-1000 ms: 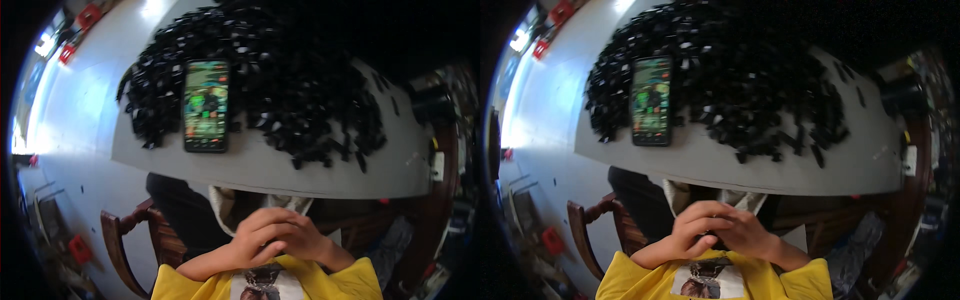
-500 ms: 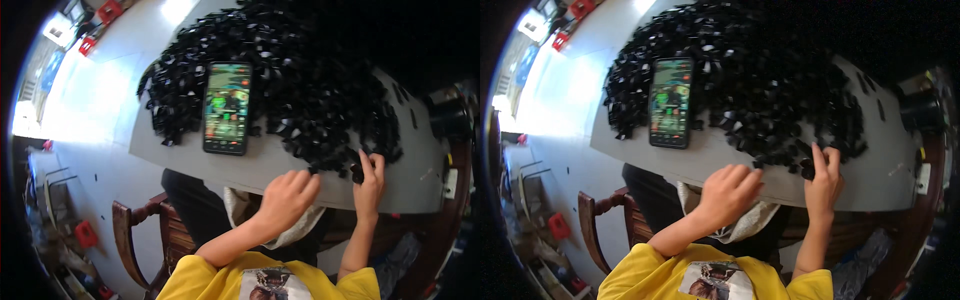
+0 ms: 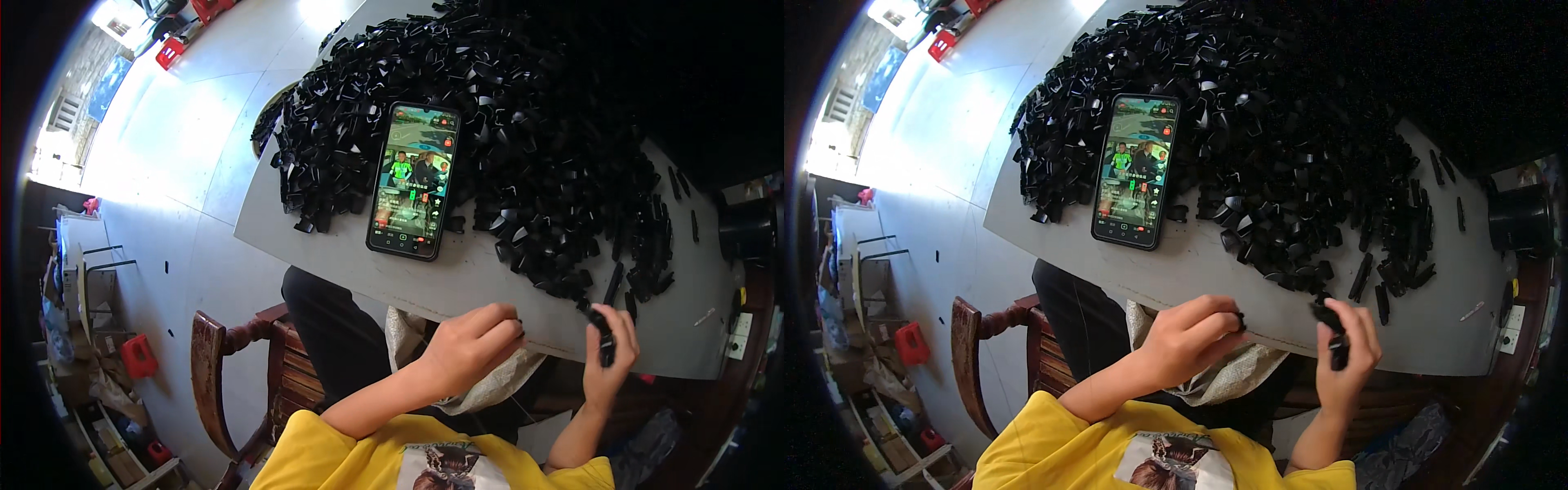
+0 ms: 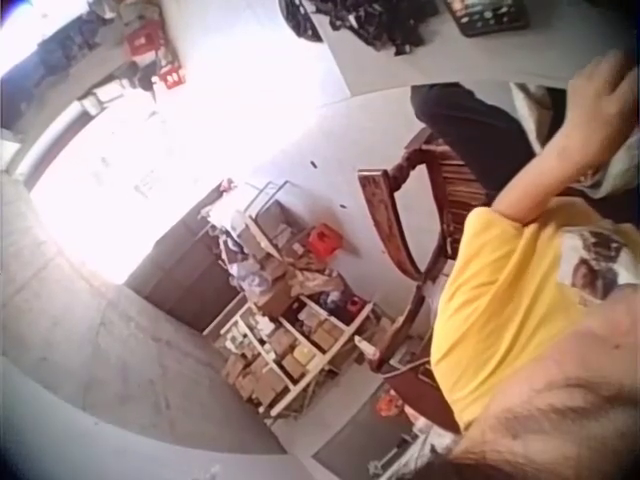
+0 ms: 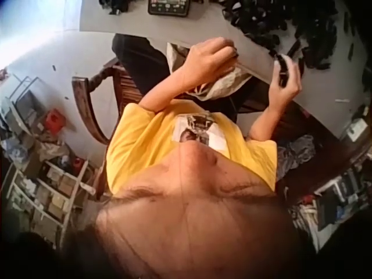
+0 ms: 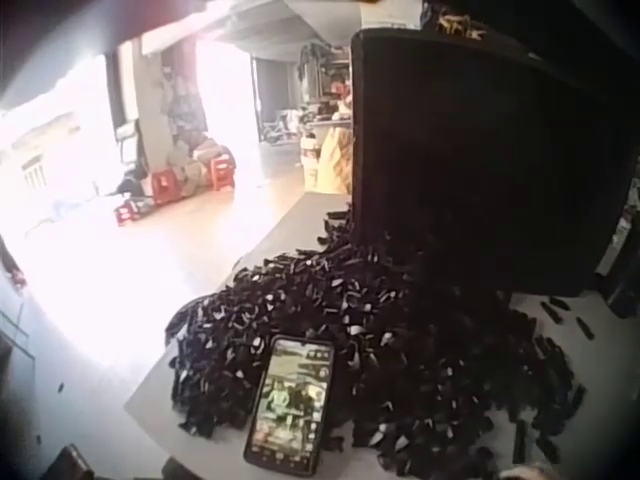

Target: Assembling small black plastic components by hand at a workstation while referring to a smartphone.

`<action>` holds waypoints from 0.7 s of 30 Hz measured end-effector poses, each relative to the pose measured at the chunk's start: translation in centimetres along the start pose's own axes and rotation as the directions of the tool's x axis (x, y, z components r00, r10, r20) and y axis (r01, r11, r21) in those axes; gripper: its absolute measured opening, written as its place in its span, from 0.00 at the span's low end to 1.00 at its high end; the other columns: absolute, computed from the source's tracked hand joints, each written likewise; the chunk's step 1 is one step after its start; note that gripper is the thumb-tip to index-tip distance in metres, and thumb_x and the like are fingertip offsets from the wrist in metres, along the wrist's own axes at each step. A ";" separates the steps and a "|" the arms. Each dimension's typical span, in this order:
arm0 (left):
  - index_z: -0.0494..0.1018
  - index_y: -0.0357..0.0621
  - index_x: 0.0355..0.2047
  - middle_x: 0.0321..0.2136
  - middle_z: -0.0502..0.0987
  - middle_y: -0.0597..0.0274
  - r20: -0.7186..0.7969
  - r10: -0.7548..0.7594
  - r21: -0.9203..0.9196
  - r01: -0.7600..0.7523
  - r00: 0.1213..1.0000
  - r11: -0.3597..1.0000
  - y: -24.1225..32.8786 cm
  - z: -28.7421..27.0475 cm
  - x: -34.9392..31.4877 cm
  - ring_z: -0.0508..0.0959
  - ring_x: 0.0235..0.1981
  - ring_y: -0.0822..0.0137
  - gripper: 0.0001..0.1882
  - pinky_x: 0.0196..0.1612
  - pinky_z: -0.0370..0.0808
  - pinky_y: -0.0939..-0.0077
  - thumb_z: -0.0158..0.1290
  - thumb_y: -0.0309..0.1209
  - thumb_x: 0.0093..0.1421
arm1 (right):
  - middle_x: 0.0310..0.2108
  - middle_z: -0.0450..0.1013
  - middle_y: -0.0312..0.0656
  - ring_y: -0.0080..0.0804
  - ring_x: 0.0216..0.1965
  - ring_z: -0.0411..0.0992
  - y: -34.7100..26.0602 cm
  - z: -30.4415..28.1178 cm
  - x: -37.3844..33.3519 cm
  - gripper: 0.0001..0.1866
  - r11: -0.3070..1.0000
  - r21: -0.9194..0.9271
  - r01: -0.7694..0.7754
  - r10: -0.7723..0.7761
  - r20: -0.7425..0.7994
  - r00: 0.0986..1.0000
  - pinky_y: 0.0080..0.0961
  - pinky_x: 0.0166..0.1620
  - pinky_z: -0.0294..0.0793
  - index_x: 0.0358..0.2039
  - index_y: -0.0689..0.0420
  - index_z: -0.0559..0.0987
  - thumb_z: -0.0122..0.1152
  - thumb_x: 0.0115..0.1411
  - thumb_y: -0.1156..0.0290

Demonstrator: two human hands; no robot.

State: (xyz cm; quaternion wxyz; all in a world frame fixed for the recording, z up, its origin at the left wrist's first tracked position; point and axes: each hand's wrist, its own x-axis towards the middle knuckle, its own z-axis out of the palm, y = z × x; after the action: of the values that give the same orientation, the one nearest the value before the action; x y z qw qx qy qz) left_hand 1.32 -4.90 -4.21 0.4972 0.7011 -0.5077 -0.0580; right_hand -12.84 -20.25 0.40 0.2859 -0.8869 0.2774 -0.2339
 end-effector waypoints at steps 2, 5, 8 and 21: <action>0.72 0.40 0.31 0.35 0.75 0.57 0.026 -0.085 -0.221 0.088 0.996 0.971 0.5 -1.4 -0.8 0.77 0.29 0.60 0.12 0.30 0.75 0.73 0.63 0.20 0.47 | 0.33 0.69 0.44 0.35 0.29 0.69 -0.6 0.1 -0.2 0.16 0.995 0.037 0.090 -0.092 0.069 0.993 0.23 0.32 0.67 0.44 0.61 0.77 0.58 0.53 0.80; 0.73 0.39 0.31 0.36 0.76 0.56 0.006 -0.086 -0.283 0.084 0.996 0.955 1.0 -2.9 -1.5 0.78 0.30 0.61 0.11 0.30 0.76 0.74 0.62 0.20 0.48 | 0.33 0.68 0.41 0.28 0.26 0.65 -2.6 0.8 -0.6 0.17 0.986 0.155 0.060 -0.081 0.134 0.988 0.19 0.27 0.65 0.45 0.60 0.78 0.60 0.52 0.77; 0.74 0.38 0.31 0.36 0.78 0.54 -0.002 -0.106 -0.333 0.100 0.994 0.938 1.5 -3.6 -1.9 0.79 0.31 0.62 0.11 0.32 0.76 0.76 0.63 0.19 0.47 | 0.33 0.70 0.45 0.35 0.29 0.70 -4.5 1.2 -0.5 0.17 0.973 0.217 0.084 -0.141 0.259 0.956 0.25 0.32 0.70 0.41 0.61 0.79 0.61 0.48 0.77; 0.74 0.37 0.28 0.36 0.79 0.52 -0.016 -0.135 -0.300 0.124 0.991 0.946 1.9 -5.5 -2.3 0.80 0.33 0.62 0.11 0.34 0.76 0.77 0.63 0.16 0.43 | 0.22 0.71 0.43 0.35 0.19 0.70 -5.1 0.7 0.5 0.16 0.950 0.223 0.218 -0.278 0.283 0.918 0.25 0.23 0.66 0.35 0.60 0.80 0.67 0.42 0.76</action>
State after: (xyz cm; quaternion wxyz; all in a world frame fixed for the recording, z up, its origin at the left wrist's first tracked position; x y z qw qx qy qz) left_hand 2.22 0.44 -1.02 0.6016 0.6509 -0.4367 -0.1538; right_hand -10.25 -16.79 3.24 0.3758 -0.9098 0.0907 -0.1509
